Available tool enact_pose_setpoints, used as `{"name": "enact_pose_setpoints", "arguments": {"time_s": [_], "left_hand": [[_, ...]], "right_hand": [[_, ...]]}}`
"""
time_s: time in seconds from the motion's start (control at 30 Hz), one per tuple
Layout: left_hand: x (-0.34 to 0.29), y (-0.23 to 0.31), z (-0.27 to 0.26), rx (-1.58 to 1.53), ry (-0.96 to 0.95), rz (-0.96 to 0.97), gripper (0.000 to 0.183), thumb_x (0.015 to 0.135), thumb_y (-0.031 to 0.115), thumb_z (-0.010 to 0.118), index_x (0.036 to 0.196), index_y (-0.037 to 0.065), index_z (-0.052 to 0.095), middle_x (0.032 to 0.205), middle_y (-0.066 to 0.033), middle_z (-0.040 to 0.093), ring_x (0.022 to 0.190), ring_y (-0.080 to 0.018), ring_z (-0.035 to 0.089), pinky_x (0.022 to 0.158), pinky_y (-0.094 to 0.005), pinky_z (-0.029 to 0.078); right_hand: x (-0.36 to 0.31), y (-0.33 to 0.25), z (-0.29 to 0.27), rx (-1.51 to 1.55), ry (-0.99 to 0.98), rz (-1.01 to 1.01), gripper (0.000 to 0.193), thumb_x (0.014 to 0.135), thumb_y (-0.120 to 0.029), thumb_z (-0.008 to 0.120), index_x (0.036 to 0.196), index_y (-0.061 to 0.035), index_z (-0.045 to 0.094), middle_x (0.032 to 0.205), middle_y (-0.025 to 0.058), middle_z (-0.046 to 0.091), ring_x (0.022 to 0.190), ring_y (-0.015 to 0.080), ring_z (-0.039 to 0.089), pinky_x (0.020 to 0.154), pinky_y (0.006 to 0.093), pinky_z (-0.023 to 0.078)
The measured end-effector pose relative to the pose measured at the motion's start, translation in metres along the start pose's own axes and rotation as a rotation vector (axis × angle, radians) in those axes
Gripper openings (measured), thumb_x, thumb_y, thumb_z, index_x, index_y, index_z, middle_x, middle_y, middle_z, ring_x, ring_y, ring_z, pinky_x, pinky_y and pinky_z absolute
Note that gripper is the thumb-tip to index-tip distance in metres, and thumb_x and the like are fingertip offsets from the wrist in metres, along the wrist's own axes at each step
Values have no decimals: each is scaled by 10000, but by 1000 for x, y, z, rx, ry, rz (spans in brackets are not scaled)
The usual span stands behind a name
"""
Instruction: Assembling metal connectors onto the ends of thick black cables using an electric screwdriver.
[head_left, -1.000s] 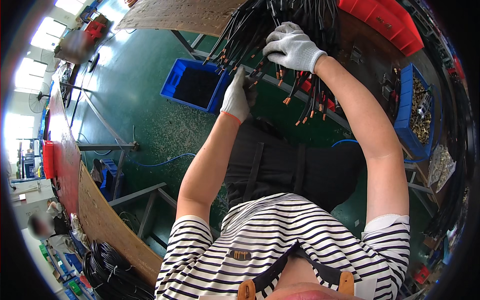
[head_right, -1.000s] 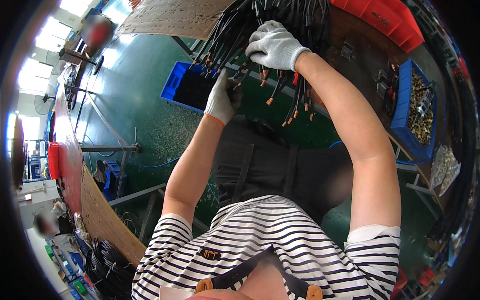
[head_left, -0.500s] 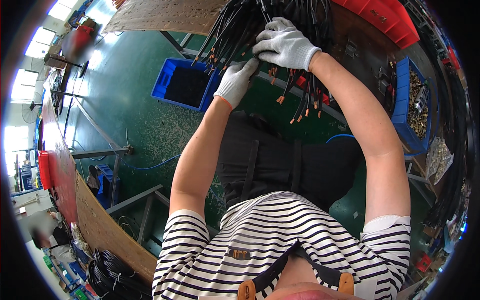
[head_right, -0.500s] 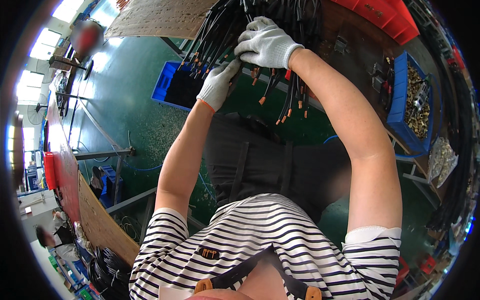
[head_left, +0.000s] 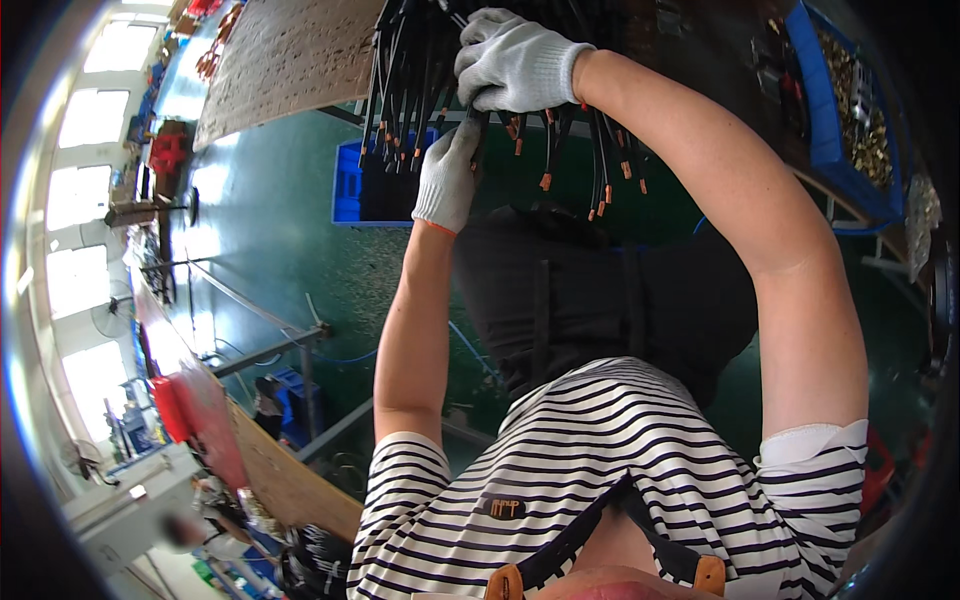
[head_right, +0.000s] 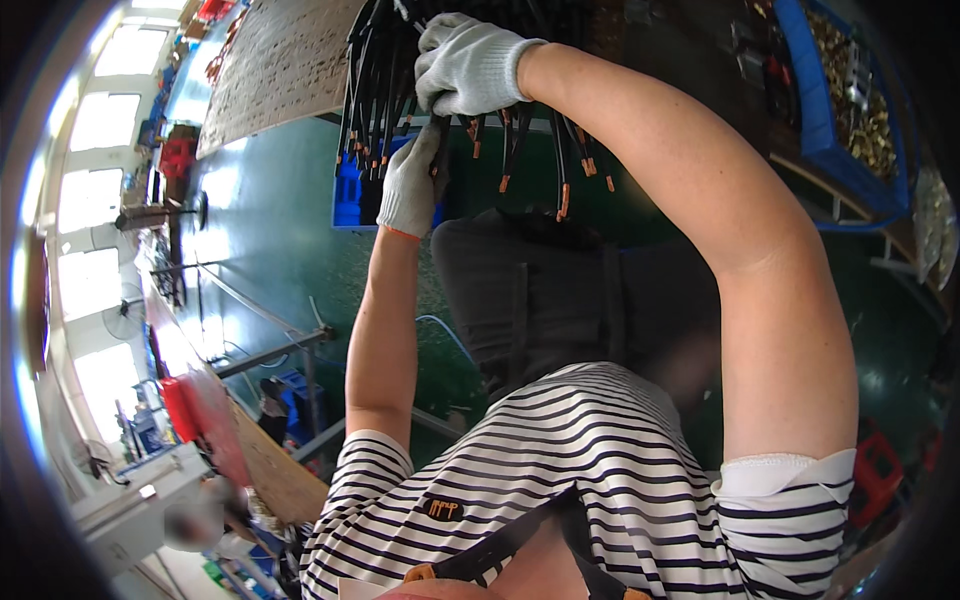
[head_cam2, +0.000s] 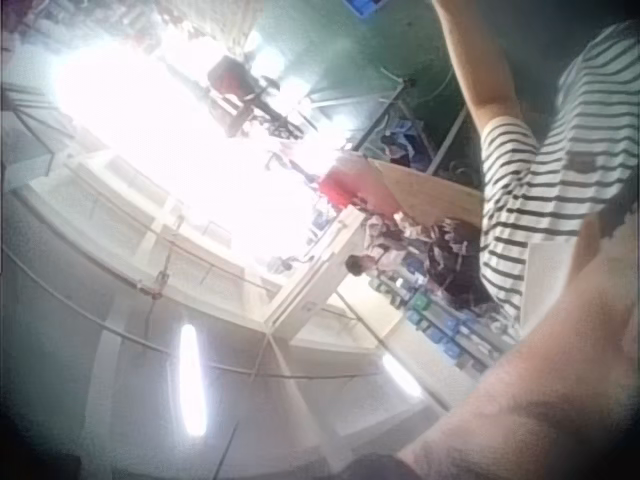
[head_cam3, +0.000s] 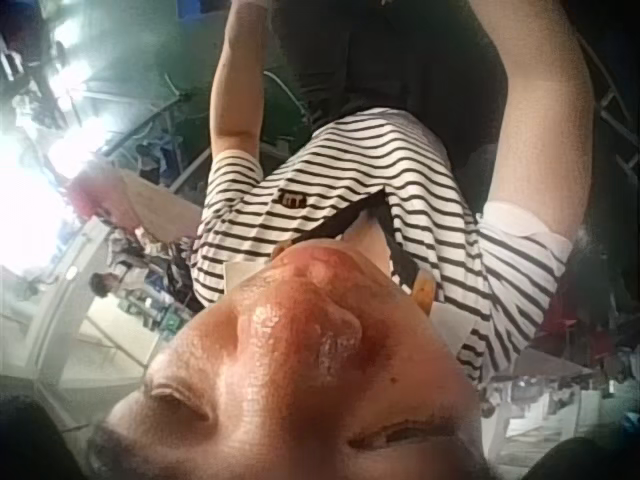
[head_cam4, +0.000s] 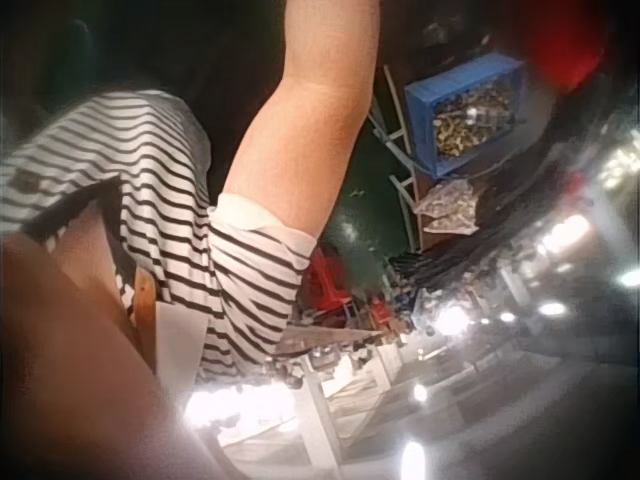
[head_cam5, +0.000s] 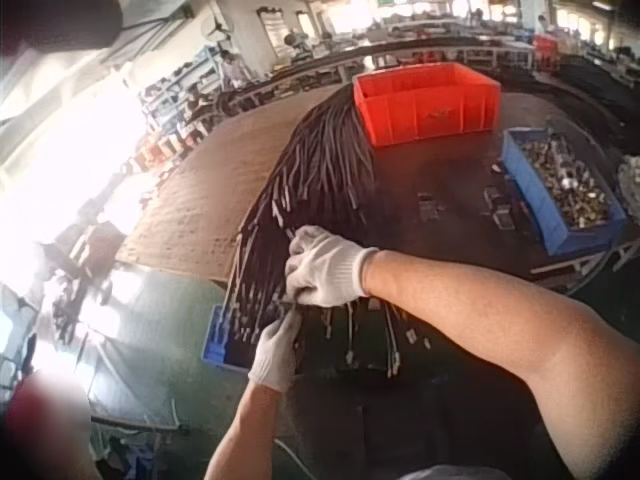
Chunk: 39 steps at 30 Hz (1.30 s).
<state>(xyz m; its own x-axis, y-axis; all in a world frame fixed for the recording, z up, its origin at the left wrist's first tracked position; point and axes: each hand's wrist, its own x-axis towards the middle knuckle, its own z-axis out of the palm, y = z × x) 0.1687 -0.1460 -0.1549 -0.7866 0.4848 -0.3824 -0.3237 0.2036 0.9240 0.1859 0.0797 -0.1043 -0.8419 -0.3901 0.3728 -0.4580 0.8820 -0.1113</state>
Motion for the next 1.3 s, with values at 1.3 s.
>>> {"name": "enact_pose_setpoints", "arguments": {"time_s": [1.3], "left_hand": [[-34,-47,-10,-486,13,-127,366,1123,458,574,917,167,656,744,42,610,581,-78,483,509,-238,382]], "right_hand": [[-4,-9,3,12,-13,47,209,939,-331,704,1083,-259,837,1169,-12,767,1333,254,574,1265,446,309]]}}
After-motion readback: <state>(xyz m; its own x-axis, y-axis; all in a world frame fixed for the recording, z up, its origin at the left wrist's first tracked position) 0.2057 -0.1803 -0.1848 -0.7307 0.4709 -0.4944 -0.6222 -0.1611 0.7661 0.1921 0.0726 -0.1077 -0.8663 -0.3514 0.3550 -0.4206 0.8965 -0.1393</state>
